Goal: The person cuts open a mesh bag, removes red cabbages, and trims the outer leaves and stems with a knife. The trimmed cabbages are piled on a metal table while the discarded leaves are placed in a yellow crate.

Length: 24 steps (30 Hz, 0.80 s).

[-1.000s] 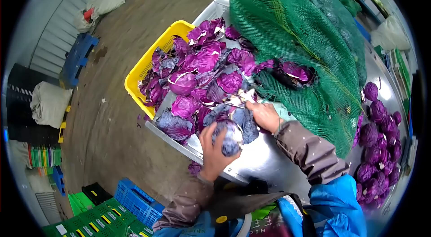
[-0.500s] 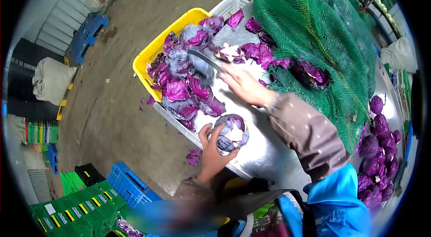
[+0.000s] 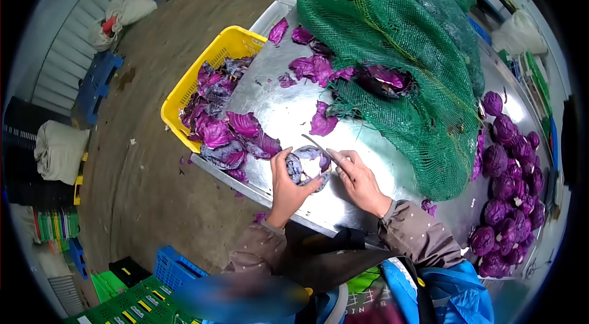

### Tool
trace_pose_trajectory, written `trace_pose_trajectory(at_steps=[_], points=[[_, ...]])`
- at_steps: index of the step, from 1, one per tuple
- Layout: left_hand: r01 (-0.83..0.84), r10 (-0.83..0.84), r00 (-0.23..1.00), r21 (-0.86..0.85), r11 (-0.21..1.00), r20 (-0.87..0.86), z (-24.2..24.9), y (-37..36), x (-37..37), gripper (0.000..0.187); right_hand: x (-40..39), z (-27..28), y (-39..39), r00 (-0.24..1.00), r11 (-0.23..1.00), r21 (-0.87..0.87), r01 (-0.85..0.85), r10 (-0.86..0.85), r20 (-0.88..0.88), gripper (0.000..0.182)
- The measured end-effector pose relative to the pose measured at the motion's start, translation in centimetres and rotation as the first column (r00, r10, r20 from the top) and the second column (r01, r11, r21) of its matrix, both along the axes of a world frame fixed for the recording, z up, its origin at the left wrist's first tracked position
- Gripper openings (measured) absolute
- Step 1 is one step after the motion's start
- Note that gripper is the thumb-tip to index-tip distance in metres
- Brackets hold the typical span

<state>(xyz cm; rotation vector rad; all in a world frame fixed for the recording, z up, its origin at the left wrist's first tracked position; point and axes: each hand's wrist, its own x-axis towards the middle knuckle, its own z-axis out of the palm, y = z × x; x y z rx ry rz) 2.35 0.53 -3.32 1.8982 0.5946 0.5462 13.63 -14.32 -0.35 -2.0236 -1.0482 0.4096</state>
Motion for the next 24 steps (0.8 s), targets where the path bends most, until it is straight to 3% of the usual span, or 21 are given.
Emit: trace_pose_trajectory(at_steps=[8, 11, 13, 15, 17, 19, 21, 23, 24], points=[[-0.014, 0.016, 1.0, 0.152, 0.988, -0.014, 0.0, -1.4, 1.2, 0.082, -1.5, 1.4, 0.8, 0.979, 0.978, -0.187, 0.094, -0.056, 0.198, 0.05], [-0.027, 0.034, 0.999, 0.3, 0.954, -0.018, -0.2, -2.0, 1.8, 0.082, -0.3, 0.0, 2.0, 0.963, 0.972, -0.226, 0.07, -0.008, 0.268, 0.055], [-0.055, 0.08, 0.994, 0.294, 0.954, -0.074, -0.1, -1.8, 2.0, 0.078, 1.1, -0.5, 2.3, 0.927, 0.994, -0.109, -0.025, 0.063, 0.369, 0.053], [-0.04, 0.067, 0.994, 0.282, 0.959, -0.084, 1.0, -2.1, 1.9, 0.076, 1.9, -0.1, 2.2, 0.916, 0.982, -0.176, -0.061, 0.125, 0.381, 0.042], [-0.078, 0.105, 0.991, 0.284, 0.956, -0.081, 1.0, -2.6, 2.0, 0.074, 1.8, -0.9, 2.6, 0.918, 0.991, -0.136, 0.011, 0.044, 0.395, 0.032], [-0.038, 0.059, 0.995, 0.251, 0.967, -0.078, 1.3, -2.9, 1.8, 0.076, 2.7, -1.5, 2.8, 0.943, 0.985, -0.162, 0.056, 0.001, 0.333, 0.03], [0.023, 0.011, 0.997, 0.444, 0.896, -0.074, 1.6, -3.5, 1.3, 0.078, 4.6, -2.4, 3.1, 0.983, 0.972, -0.22, 0.084, -0.045, 0.176, 0.03], [0.048, -0.018, 0.997, 0.421, 0.906, -0.075, 0.3, -1.9, 0.8, 0.08, 4.7, -2.5, 2.4, 0.993, 0.972, -0.219, 0.091, -0.073, 0.089, 0.03], [0.167, -0.151, 0.986, 0.301, 0.939, -0.075, 0.1, -0.3, 0.2, 0.082, 4.7, -3.2, 1.9, 0.993, 0.977, -0.18, 0.112, -0.106, 0.045, 0.029]])
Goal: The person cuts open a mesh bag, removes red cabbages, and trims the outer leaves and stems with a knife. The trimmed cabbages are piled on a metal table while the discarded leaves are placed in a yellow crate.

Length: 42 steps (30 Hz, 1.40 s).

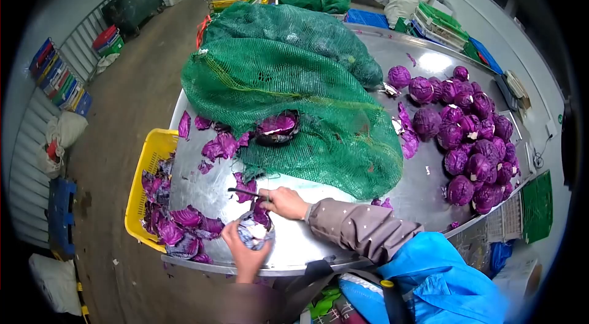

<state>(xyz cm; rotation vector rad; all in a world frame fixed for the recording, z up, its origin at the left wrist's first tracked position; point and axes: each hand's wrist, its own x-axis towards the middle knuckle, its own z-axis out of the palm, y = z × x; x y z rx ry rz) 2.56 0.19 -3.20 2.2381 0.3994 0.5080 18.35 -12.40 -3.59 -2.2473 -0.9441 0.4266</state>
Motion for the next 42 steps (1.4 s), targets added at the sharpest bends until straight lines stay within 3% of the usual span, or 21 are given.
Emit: trace_pose_trajectory(at_steps=[1, 3, 6, 9, 11, 12, 13, 14, 15, 17, 19, 21, 25, 27, 29, 31, 33, 36, 37, 40, 42], points=[[0.125, -0.126, 0.992, -0.124, 0.984, -0.002, -0.1, 1.6, -0.6, 0.083, 0.0, -0.6, -0.3, 0.999, 0.998, 0.047, 0.033, -0.031, -0.04, 0.028], [0.276, -0.285, 0.956, -0.11, 0.955, -0.074, 0.3, 3.7, -1.5, 0.088, 0.3, -0.7, -0.6, 0.999, 0.999, -0.009, 0.04, -0.04, -0.025, 0.027], [0.242, -0.263, 0.955, -0.156, 0.958, -0.138, 0.3, 4.1, -2.1, 0.089, 0.2, 0.5, -0.6, 0.999, 0.99, -0.139, 0.038, -0.034, 0.03, 0.026], [0.211, -0.241, 0.961, -0.205, 0.956, -0.133, 0.0, 4.8, -1.8, 0.088, -0.6, 3.2, 0.1, 0.922, 0.979, -0.199, -0.043, 0.115, 0.369, 0.036], [0.247, -0.276, 0.949, -0.18, 0.952, -0.154, 0.3, 5.2, -1.9, 0.09, -3.5, 10.7, 0.1, 0.89, 0.969, -0.2, -0.146, 0.217, 0.401, 0.041], [0.134, -0.219, 0.952, -0.35, 0.927, -0.215, 0.9, 4.8, -1.9, 0.089, -5.4, 13.2, -0.2, 0.821, 0.962, -0.036, -0.271, 0.25, 0.513, 0.044], [-0.001, -0.159, 0.948, -0.499, 0.866, -0.277, 1.9, 4.2, -1.3, 0.088, -8.0, 17.4, -0.3, 0.797, 0.936, -0.006, -0.352, 0.303, 0.523, 0.042], [0.056, -0.176, 0.968, -0.523, 0.851, -0.181, 1.7, 4.3, -1.3, 0.085, -10.7, 19.9, 0.4, 0.673, 0.927, 0.026, -0.375, 0.252, 0.696, 0.041], [0.126, -0.198, 0.977, -0.538, 0.834, -0.079, 1.3, 4.4, -1.2, 0.082, -12.1, 22.4, -0.3, 0.623, 0.845, -0.025, -0.534, 0.414, 0.664, 0.032], [0.052, -0.126, 0.99, -0.652, 0.757, -0.067, 1.4, 3.3, -0.6, 0.073, -15.0, 24.8, 0.2, 0.599, 0.799, -0.004, -0.601, 0.453, 0.66, 0.035], [0.086, -0.111, 0.992, -0.313, 0.946, -0.063, -0.3, 3.4, -0.1, 0.069, -15.7, 25.9, 0.8, 0.532, 0.801, -0.062, -0.595, 0.451, 0.716, 0.036], [-0.051, 0.038, 0.996, -0.149, 0.988, -0.085, 0.4, 1.5, 0.6, 0.069, -15.7, 26.9, 0.4, 0.508, 0.805, -0.081, -0.588, 0.446, 0.737, 0.037], [-0.14, 0.167, 0.964, 0.137, 0.981, -0.208, 2.1, 0.2, 1.3, 0.073, -14.4, 27.6, -0.5, 0.502, 0.808, -0.131, -0.575, 0.475, 0.723, 0.039], [-0.054, 0.052, 0.994, -0.021, 0.998, -0.098, 1.7, 1.0, 1.2, 0.074, -11.7, 27.0, -1.7, 0.545, 0.805, -0.164, -0.571, 0.52, 0.658, 0.04], [-0.036, 0.031, 0.998, -0.087, 0.996, -0.059, 1.5, 1.1, 1.1, 0.074, -8.2, 24.0, -3.3, 0.678, 0.75, -0.134, -0.648, 0.648, 0.348, 0.05], [-0.002, -0.001, 1.0, -0.178, 0.984, -0.018, 2.1, 1.0, 1.0, 0.071, -5.1, 18.1, -3.9, 0.899, 0.9, -0.102, -0.425, 0.432, 0.071, 0.049], [-0.021, 0.021, 1.0, -0.192, 0.981, -0.002, 0.9, 0.9, 1.0, 0.076, -2.1, 9.2, -4.6, 0.984, 0.965, 0.206, -0.165, 0.147, 0.102, 0.049], [-0.067, 0.064, 0.997, -0.101, 0.993, -0.039, 0.7, 0.0, 1.7, 0.083, -2.5, 5.2, -4.2, 0.993, 0.971, 0.224, -0.089, 0.069, 0.097, 0.047], [-0.114, 0.111, 0.991, -0.04, 0.993, -0.069, 0.8, -0.3, 2.0, 0.085, -3.0, 4.8, -3.9, 0.989, 0.982, 0.155, -0.109, 0.091, 0.12, 0.05], [-0.136, 0.131, 0.989, -0.073, 0.988, -0.073, 0.1, -0.4, 2.8, 0.088, -3.5, 4.3, -2.9, 0.968, 0.983, 0.083, -0.164, 0.144, 0.204, 0.054], [-0.165, 0.162, 0.985, -0.051, 0.985, -0.05, -0.1, -0.4, 3.1, 0.089, -3.6, 4.5, -2.3, 0.903, 0.975, -0.151, -0.164, 0.21, 0.374, 0.058]])
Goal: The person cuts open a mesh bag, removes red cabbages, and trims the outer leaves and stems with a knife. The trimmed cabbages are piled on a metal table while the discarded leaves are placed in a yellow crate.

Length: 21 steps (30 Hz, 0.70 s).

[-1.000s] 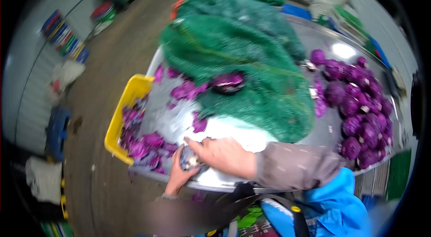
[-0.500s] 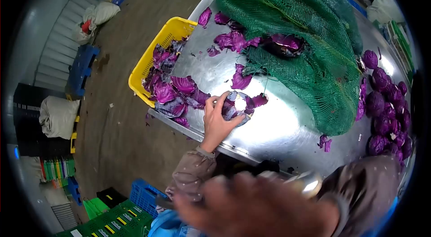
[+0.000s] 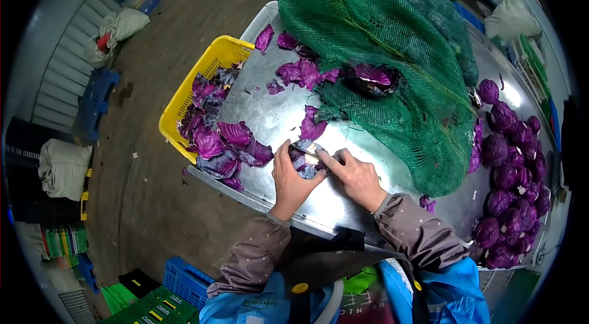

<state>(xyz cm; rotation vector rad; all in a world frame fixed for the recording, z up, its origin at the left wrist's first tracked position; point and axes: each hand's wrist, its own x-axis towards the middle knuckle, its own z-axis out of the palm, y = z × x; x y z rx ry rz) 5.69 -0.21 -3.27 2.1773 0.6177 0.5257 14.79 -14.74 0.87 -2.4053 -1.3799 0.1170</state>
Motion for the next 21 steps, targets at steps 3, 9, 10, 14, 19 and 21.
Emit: trace_pose_trajectory(at_steps=[3, 9, 10, 14, 19, 21], points=[[0.013, -0.013, 1.0, -0.03, 0.999, 0.008, -0.8, 0.5, 0.5, 0.091, 0.1, -0.8, 1.1, 0.988, 0.991, 0.134, -0.001, -0.02, 0.155, 0.06], [0.034, -0.037, 0.996, 0.041, 0.999, 0.075, -1.1, 0.3, 0.9, 0.089, 3.2, -1.5, 4.7, 0.997, 0.997, 0.029, 0.078, -0.078, -0.013, 0.051], [0.051, -0.051, 0.996, 0.007, 0.999, 0.074, -1.0, 0.3, 0.6, 0.088, 4.3, -4.0, 5.0, 0.992, 0.987, 0.128, 0.1, -0.089, -0.09, 0.047], [0.16, -0.154, 0.979, -0.031, 0.987, 0.136, -0.8, 0.6, -1.4, 0.088, 7.0, -5.7, 5.1, 0.844, 0.962, -0.017, 0.272, -0.247, -0.476, 0.039], [0.235, -0.23, 0.972, -0.103, 0.967, 0.057, -1.0, 3.6, -4.5, 0.093, 5.0, -7.0, 2.5, 0.78, 0.907, 0.034, 0.419, -0.34, -0.525, 0.026], [0.211, -0.212, 0.977, -0.061, 0.976, -0.018, -0.8, 3.9, -5.5, 0.092, 4.0, -7.0, 1.3, 0.772, 0.9, 0.095, 0.425, -0.305, -0.558, 0.023]])
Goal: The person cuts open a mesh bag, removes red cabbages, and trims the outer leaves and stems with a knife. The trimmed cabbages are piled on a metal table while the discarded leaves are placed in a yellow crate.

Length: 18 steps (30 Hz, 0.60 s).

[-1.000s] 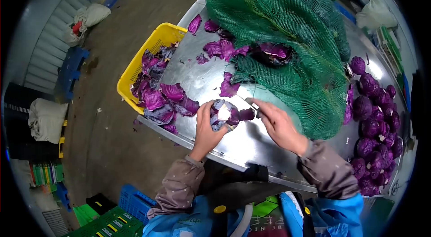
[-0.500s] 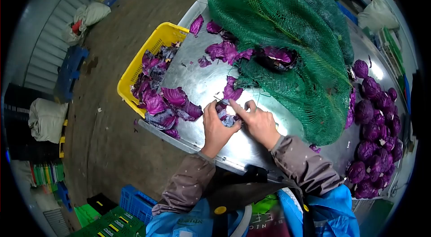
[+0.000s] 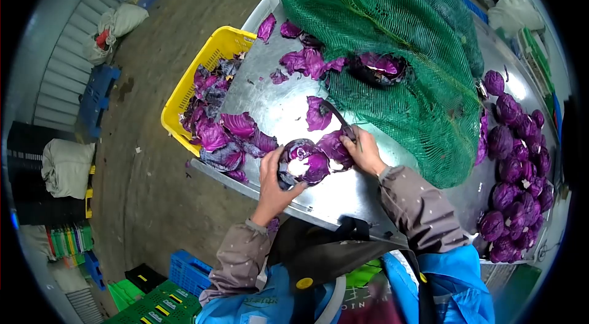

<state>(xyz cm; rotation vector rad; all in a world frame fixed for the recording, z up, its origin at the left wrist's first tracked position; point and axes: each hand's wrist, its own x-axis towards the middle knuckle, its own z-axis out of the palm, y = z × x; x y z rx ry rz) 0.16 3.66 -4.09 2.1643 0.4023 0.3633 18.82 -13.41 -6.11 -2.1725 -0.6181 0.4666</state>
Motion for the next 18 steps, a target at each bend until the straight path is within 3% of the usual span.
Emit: trace_pose_trajectory(at_steps=[1, 4, 6, 8, 10, 12, 14, 18], points=[[-0.063, 0.066, 0.998, -0.133, 0.989, 0.021, 0.2, -0.4, -0.1, 0.09, -0.7, 0.3, -0.5, 0.999, 0.997, 0.072, 0.041, -0.04, -0.027, 0.022], [-0.159, 0.159, 0.987, -0.006, 0.987, 0.032, 0.9, -2.5, 1.5, 0.087, -2.9, 1.6, -1.5, 0.992, 0.986, 0.162, 0.028, -0.008, -0.123, 0.022], [-0.139, 0.139, 0.99, 0.002, 0.99, 0.017, 1.0, -2.9, 2.1, 0.086, -1.9, 2.0, -2.8, 0.999, 0.984, -0.175, -0.029, 0.025, -0.023, 0.024], [-0.007, -0.001, 0.999, 0.216, 0.976, 0.035, 1.4, -3.3, 2.2, 0.085, -1.6, 2.9, -3.8, 0.982, 0.933, -0.359, -0.021, 0.087, 0.166, 0.026], [0.013, -0.02, 1.0, 0.253, 0.967, 0.024, 1.4, -3.6, 2.2, 0.088, -2.4, 4.2, -3.5, 0.959, 0.984, -0.177, -0.027, 0.075, 0.272, 0.038], [-0.063, 0.06, 0.995, 0.042, 0.997, 0.085, 0.7, -3.3, 2.5, 0.091, -3.4, 7.0, -2.5, 0.919, 0.971, -0.141, -0.191, 0.228, 0.323, 0.045], [-0.051, 0.049, 0.994, 0.01, 0.999, 0.096, 0.7, -3.1, 2.7, 0.091, -4.6, 7.5, -2.3, 0.877, 0.937, -0.078, -0.339, 0.345, 0.333, 0.051], [-0.054, 0.056, 0.993, -0.019, 0.998, 0.107, 0.7, -3.5, 2.8, 0.084, -6.4, 7.0, -1.8, 0.883, 0.942, -0.07, -0.327, 0.331, 0.333, 0.053]])
